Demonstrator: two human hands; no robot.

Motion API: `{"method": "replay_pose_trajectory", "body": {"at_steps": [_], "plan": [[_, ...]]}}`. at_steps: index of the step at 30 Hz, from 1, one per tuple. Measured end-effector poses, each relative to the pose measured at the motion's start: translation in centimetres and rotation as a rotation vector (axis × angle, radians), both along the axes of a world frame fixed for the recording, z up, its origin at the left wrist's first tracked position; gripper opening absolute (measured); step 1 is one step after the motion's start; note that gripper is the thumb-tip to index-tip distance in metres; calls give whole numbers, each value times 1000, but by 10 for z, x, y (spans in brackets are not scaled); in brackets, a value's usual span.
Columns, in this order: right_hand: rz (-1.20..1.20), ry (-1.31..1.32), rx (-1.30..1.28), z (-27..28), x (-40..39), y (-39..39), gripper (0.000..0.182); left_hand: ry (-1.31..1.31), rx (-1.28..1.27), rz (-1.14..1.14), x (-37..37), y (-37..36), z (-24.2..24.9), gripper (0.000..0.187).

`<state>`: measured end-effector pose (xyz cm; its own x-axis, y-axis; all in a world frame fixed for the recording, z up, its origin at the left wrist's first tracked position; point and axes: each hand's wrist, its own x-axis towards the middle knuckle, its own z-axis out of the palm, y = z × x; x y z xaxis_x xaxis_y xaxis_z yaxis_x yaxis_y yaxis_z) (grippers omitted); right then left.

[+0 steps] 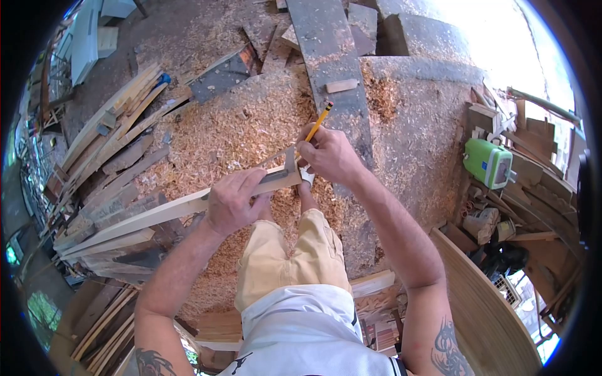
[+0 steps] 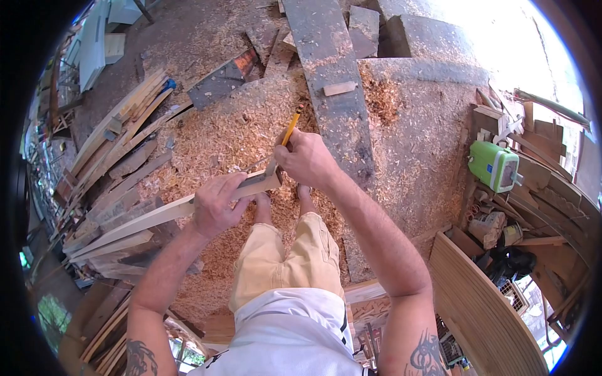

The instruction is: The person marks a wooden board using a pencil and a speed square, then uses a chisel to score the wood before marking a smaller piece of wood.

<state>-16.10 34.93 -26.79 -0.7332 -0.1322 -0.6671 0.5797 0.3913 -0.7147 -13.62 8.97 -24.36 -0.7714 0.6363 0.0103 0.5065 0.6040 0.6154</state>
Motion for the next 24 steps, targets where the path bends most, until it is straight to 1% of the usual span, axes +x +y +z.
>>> {"method": "replay_pose_trajectory", "body": {"at_steps": [7, 15, 19, 22, 24], "plan": [[-28, 9, -1, -3, 3, -1, 16, 45, 19, 30, 0, 1, -4, 28], [-14, 52, 38, -1, 3, -1, 19, 107, 16, 27, 2, 0, -10, 25], [42, 53, 80, 3, -2, -2, 20, 133, 15, 29, 2, 1, -11, 24], [76, 45, 84, 3, -4, -2, 21, 117, 40, 53, 5, 1, -14, 27], [101, 40, 80, 3, -5, -2, 21, 135, 26, 41, 4, 1, -13, 24]]}}
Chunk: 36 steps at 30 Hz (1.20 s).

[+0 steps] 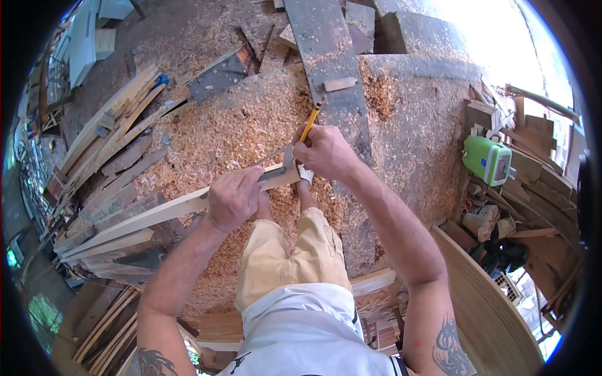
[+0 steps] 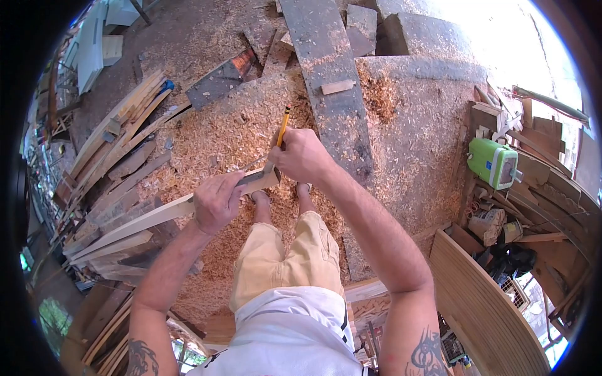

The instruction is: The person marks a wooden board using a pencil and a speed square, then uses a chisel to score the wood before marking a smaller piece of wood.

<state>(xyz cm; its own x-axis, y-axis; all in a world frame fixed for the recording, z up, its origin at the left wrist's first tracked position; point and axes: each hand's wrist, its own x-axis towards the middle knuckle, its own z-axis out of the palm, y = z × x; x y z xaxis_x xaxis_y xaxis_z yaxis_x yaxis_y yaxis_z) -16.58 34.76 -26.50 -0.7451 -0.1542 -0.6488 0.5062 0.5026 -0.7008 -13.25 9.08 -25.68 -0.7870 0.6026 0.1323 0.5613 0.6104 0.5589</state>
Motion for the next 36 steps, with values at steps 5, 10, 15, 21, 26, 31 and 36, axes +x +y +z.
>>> {"method": "replay_pose_trajectory", "body": {"at_steps": [5, 10, 15, 21, 26, 31, 36], "plan": [[23, 25, -3, 4, -1, -1, 22, 11, -10, -5, 0, 0, 0, 24], [58, 59, 10, 10, -3, -2, 22, 11, -15, -8, 0, 0, 1, 23], [71, 33, 16, 13, -3, -3, 22, 14, -18, -3, 1, 0, -1, 24], [46, 56, 56, 12, 1, -5, 22, 10, -16, -3, 0, 1, 2, 24], [32, 131, 59, 4, 7, -6, 21, 5, -12, 2, 1, -1, -1, 26], [27, 38, -3, 29, 0, -1, 22, -10, 0, 9, 3, -2, -3, 31], [-174, 67, -102, 69, -3, 16, 23, 18, -19, -7, 0, 0, 0, 25]]}}
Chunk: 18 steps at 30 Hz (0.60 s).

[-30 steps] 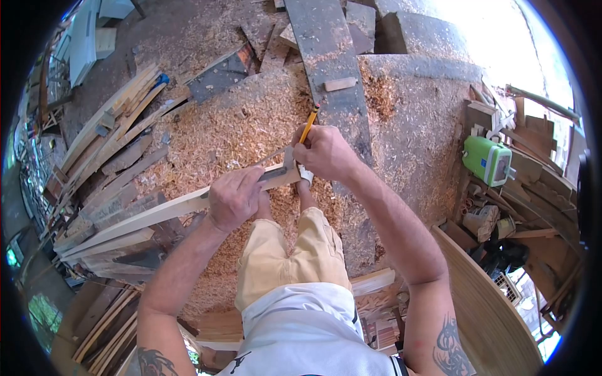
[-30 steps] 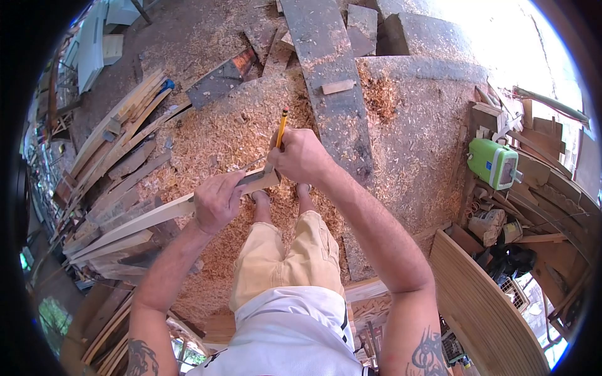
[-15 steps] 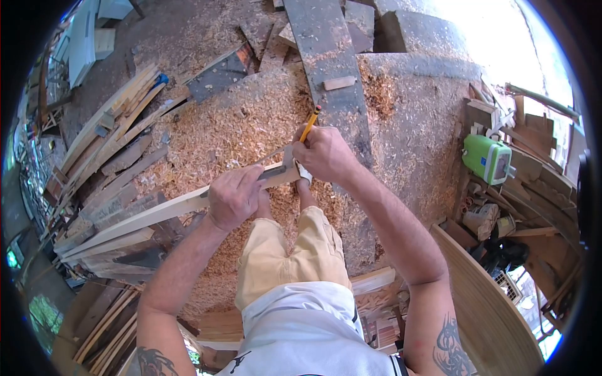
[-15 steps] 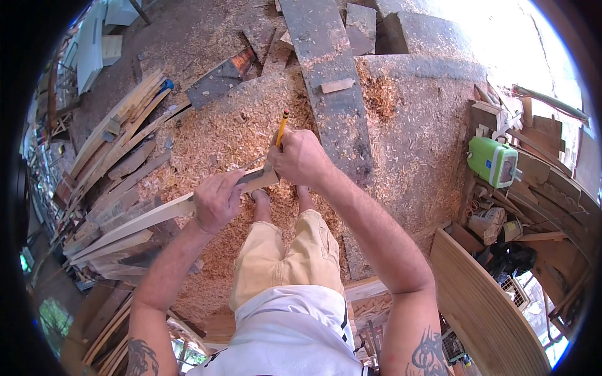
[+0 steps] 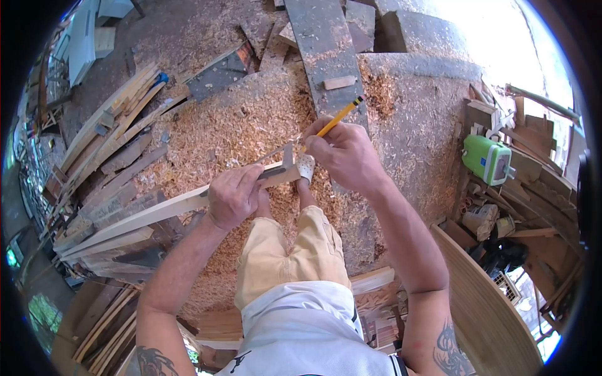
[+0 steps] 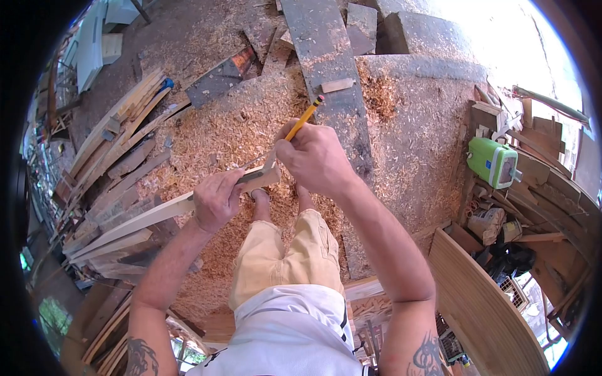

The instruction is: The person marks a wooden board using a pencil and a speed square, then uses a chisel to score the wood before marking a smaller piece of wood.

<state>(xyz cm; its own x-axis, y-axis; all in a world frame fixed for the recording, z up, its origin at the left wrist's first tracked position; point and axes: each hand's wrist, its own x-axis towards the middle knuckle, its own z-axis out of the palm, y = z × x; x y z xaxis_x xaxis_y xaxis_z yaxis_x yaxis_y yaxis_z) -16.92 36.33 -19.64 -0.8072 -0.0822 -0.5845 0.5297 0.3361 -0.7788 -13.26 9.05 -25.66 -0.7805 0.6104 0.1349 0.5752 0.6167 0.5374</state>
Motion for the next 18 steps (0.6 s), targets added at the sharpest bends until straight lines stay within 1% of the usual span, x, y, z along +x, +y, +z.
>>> {"method": "replay_pose_trajectory", "body": {"at_steps": [3, 6, 9, 15, 18], "plan": [[7, 68, 40, -18, 8, -5, 21, 6, 1, -3, 0, -1, -2, 25], [58, 34, 65, -20, 12, -9, 19, 7, -5, -2, 0, 0, -2, 25], [90, 90, 106, -28, 15, -12, 18, 8, -9, 0, 1, -1, -3, 24], [159, 38, 129, -31, 12, -12, 18, 13, -4, 6, 0, 0, -2, 24], [57, 70, 102, -30, 13, -15, 17, 18, -4, 7, 2, 0, -3, 24]]}}
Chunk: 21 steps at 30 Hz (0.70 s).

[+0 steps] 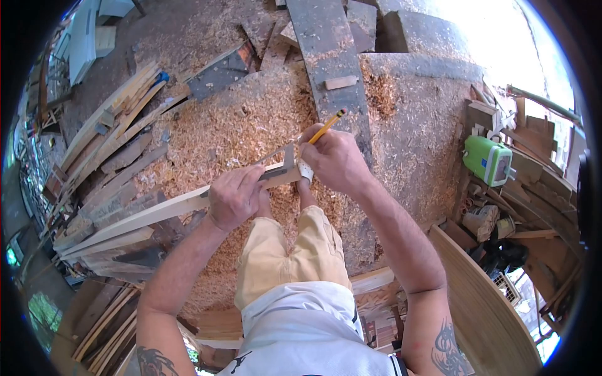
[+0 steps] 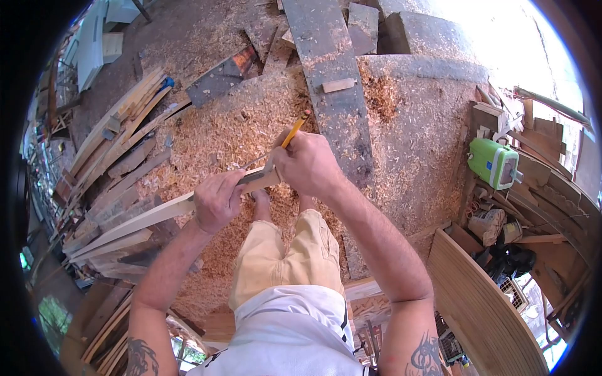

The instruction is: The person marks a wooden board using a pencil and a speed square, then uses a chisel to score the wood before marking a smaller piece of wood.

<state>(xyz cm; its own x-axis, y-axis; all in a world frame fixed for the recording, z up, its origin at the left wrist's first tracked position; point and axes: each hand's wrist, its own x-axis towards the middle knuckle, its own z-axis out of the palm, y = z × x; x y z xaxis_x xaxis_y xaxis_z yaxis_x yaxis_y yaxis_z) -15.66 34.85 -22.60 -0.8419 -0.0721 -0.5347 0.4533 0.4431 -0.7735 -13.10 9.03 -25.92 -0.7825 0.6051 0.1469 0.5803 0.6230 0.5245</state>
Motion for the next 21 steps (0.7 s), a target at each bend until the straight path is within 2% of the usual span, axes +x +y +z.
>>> {"method": "replay_pose_trajectory", "body": {"at_steps": [3, 6, 21], "plan": [[-94, 18, -16, -7, 2, 3, 16, 8, 0, -1, 0, 0, 0, 24], [-148, -102, -142, -14, 7, 2, 15, 10, -5, 0, 1, -1, -1, 25], [-106, -71, -79, -4, 8, -4, 14, -6, 14, 9, 4, -2, -3, 29]]}}
